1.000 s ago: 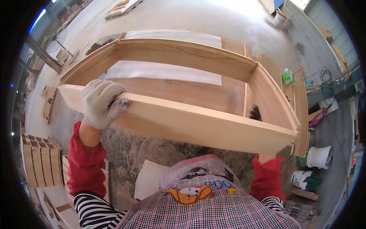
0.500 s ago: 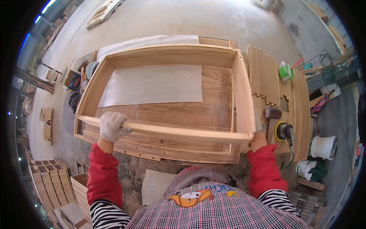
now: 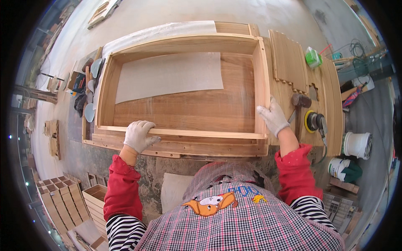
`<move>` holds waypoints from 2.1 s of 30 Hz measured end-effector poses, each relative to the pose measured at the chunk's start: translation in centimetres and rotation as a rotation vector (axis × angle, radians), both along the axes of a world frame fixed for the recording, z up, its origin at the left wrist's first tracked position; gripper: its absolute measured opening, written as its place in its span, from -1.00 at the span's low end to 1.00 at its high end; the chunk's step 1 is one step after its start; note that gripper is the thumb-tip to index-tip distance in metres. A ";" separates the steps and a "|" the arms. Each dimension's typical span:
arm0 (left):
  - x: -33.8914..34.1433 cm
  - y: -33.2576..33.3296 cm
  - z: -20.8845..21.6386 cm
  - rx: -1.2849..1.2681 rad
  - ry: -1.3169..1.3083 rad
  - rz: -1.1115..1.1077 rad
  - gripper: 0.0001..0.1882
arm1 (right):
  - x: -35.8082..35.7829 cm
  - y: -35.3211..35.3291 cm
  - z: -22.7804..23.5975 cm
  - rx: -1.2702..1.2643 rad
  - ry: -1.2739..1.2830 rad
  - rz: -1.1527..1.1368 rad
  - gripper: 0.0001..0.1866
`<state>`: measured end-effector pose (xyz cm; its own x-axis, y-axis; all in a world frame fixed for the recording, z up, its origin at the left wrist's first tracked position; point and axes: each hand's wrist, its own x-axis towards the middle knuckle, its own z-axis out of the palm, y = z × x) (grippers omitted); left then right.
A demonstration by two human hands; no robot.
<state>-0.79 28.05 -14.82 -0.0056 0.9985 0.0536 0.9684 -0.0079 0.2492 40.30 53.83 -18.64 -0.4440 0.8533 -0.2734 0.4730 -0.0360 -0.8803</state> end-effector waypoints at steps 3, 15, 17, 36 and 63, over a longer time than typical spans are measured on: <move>0.4 -1.5 -0.7 -0.047 -0.009 0.014 -0.55 | 0.3 -2.0 -0.4 0.089 -0.154 -0.025 -0.32; 2.4 -2.8 -2.0 -0.038 0.081 0.073 -0.65 | 1.1 -2.6 -1.9 0.202 -0.306 -0.067 -0.47; 3.2 -3.0 -2.4 0.056 0.087 0.106 -0.61 | 0.3 -2.9 -2.0 0.258 -0.364 -0.121 -0.50; 4.3 -3.6 -0.8 -0.040 0.142 0.181 -0.54 | 11.4 -20.1 -9.6 0.194 -0.029 -0.467 -0.55; 22.8 9.2 -0.3 -0.396 0.054 -0.056 -0.66 | 20.9 -6.1 -7.3 0.049 -0.030 -0.113 -0.56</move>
<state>21.98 37.22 -15.10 0.0412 0.9407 -0.3367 0.9811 0.0257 0.1919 61.25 47.69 -25.98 -0.3367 0.9099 -0.2423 0.4945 -0.0481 -0.8679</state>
